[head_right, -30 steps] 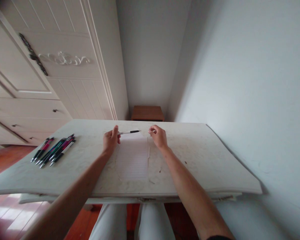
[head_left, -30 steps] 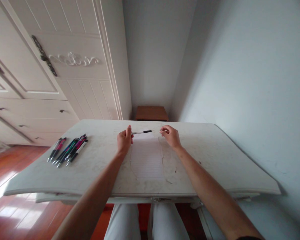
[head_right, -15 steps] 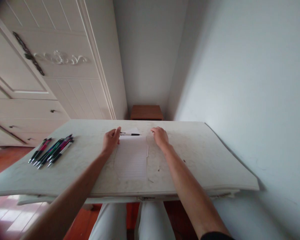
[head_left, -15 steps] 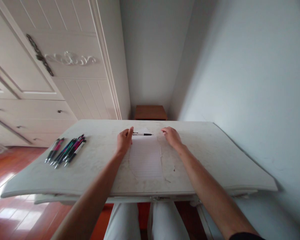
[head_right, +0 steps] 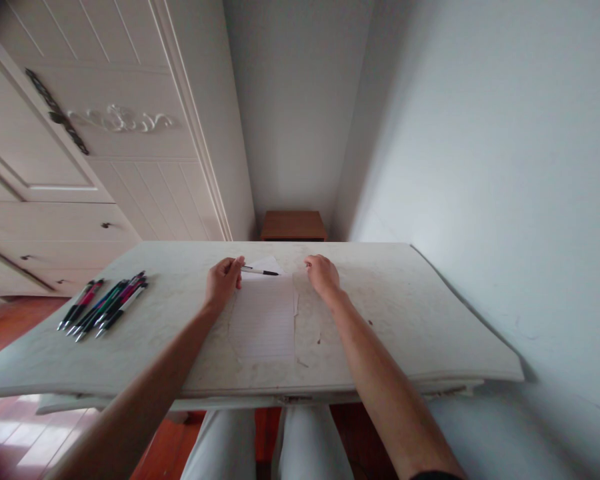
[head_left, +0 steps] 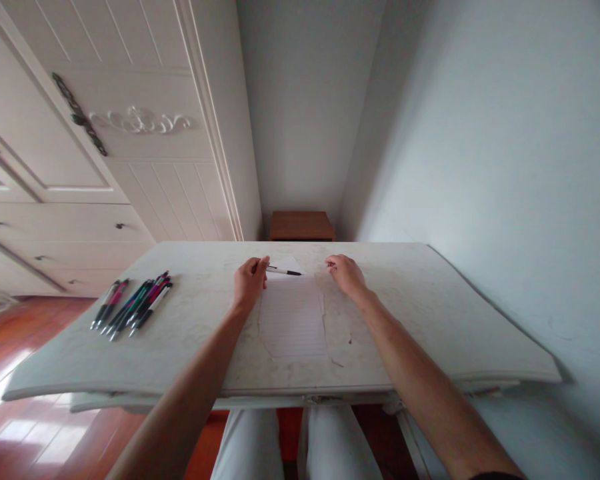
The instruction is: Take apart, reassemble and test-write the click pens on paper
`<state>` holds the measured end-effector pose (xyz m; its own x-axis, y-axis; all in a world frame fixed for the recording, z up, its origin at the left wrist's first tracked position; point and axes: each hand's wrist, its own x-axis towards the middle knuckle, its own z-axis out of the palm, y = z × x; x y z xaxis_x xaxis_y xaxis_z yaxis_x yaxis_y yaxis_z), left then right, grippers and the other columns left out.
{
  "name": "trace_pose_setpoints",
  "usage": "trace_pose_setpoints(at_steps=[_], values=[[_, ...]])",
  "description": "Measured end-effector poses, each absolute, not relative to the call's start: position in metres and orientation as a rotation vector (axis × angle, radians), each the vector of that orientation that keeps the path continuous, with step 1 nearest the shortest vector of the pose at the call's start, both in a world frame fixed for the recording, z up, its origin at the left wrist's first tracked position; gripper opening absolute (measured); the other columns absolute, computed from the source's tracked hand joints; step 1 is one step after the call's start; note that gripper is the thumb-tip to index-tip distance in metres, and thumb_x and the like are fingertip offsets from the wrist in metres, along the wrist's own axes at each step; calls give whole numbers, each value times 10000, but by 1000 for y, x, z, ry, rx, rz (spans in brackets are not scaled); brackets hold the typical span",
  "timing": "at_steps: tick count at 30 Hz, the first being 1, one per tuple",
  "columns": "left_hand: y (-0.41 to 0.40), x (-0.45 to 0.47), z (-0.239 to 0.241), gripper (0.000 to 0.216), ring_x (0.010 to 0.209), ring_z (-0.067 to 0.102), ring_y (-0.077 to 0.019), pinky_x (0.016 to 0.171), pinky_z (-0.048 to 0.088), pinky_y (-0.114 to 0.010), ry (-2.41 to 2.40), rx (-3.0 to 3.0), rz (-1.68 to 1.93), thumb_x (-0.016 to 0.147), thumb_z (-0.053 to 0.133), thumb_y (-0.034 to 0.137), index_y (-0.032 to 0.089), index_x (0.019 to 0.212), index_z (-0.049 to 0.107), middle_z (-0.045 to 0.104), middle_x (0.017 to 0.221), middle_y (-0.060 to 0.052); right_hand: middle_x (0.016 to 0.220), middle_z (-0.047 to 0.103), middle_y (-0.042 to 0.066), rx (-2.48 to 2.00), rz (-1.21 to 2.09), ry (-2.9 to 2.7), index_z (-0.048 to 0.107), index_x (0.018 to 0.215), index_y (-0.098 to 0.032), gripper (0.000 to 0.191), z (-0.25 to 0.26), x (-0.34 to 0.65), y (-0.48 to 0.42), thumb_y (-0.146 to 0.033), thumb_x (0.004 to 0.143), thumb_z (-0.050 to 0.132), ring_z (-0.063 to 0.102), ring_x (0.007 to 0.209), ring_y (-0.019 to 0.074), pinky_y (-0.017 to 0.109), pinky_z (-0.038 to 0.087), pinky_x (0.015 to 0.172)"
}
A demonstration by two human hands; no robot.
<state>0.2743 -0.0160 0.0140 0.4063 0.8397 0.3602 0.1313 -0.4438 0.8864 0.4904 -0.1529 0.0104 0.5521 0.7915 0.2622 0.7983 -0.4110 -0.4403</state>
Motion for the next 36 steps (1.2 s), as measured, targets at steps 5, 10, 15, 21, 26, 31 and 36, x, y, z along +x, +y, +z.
trace_pose_setpoints(at_steps=[5, 10, 15, 21, 26, 31, 36], values=[[-15, 275, 12, 386, 393, 475, -88, 450, 374, -205, 771, 1824, 1067, 871, 532, 506, 169, 692, 590, 531, 487, 34, 1046, 688, 105, -2170, -102, -1244, 719, 1019, -183, 231, 8, 492, -153, -135, 825, 604, 630, 898, 200, 316, 460, 886], [-15, 276, 10, 408, 397, 494, -75, 427, 369, -197, 684, 1795, 1027, 857, 538, 537, 157, 721, 598, 608, 580, 5, 993, 683, 97, -1860, -160, -1259, 710, 964, -169, 199, 16, 484, -150, -250, 877, 551, 618, 842, 180, 302, 474, 852], [-15, 278, 9, 413, 403, 513, -75, 412, 368, -201, 621, 1747, 1005, 836, 567, 550, 144, 778, 610, 661, 676, -26, 847, 712, 68, -1715, 126, -1262, 696, 877, -178, 397, 18, 471, -148, -513, 919, 488, 633, 764, 177, 273, 467, 713], [-20, 278, 16, 390, 416, 510, -76, 414, 380, -204, 565, 1704, 975, 798, 622, 520, 130, 811, 631, 680, 704, -45, 689, 681, 67, -1639, 491, -1183, 663, 726, -158, 646, 15, 461, -146, -755, 834, 441, 585, 570, 135, 254, 437, 580], [-22, 278, 18, 454, 440, 538, -86, 431, 402, -214, 552, 1674, 953, 756, 657, 543, 121, 924, 657, 693, 757, -61, 604, 633, 39, -1509, 661, -1058, 683, 692, -148, 632, 22, 457, -146, -773, 710, 591, 506, 497, 102, 232, 382, 484], [-22, 277, 19, 588, 505, 599, -108, 470, 445, -233, 565, 1647, 915, 647, 770, 489, 120, 1089, 652, 709, 940, -107, 566, 621, 34, -1454, 716, -897, 721, 662, -142, 518, 30, 456, -150, -660, 689, 701, 480, 491, 91, 226, 360, 473], [-19, 278, 17, 424, 474, 573, -122, 475, 436, -236, 603, 1684, 900, 682, 722, 438, 119, 959, 696, 673, 633, -30, 552, 625, 34, -1413, 827, -796, 742, 648, -134, 466, 27, 456, -150, -600, 643, 764, 470, 477, 79, 213, 343, 457]])
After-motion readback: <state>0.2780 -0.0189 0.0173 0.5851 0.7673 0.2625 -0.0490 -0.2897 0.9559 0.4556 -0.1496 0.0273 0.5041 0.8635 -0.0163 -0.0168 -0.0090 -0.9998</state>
